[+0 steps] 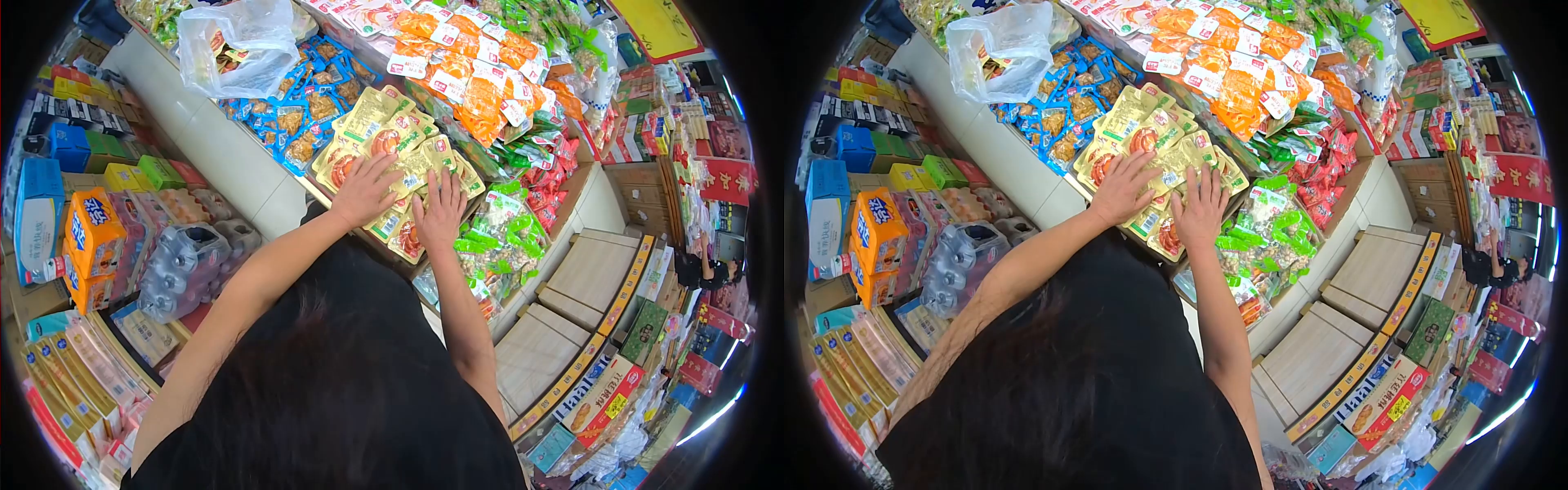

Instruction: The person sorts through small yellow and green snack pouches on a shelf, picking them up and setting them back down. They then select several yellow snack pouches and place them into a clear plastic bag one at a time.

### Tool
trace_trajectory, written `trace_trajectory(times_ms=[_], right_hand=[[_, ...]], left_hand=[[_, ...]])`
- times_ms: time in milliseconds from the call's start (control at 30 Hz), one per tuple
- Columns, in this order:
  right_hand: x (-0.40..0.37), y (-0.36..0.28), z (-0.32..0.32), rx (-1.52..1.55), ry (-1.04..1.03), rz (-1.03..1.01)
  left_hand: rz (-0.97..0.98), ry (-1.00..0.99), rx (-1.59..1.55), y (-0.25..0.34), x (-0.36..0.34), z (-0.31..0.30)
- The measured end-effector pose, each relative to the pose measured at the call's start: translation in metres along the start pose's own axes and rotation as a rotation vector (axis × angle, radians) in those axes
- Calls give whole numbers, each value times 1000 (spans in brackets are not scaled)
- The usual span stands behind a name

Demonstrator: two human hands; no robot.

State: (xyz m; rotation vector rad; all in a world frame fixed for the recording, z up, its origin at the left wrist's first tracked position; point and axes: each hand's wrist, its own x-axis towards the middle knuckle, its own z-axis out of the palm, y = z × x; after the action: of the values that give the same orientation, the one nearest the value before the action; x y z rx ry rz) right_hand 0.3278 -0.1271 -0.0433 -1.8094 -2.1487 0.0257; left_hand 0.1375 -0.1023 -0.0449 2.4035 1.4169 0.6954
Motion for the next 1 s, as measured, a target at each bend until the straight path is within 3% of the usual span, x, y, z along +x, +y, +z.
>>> trace_trajectory(times_ms=[1000], right_hand=[[0, 0, 0, 41, 39, 5]], left_hand=[[0, 2, 10, 0, 1, 1]])
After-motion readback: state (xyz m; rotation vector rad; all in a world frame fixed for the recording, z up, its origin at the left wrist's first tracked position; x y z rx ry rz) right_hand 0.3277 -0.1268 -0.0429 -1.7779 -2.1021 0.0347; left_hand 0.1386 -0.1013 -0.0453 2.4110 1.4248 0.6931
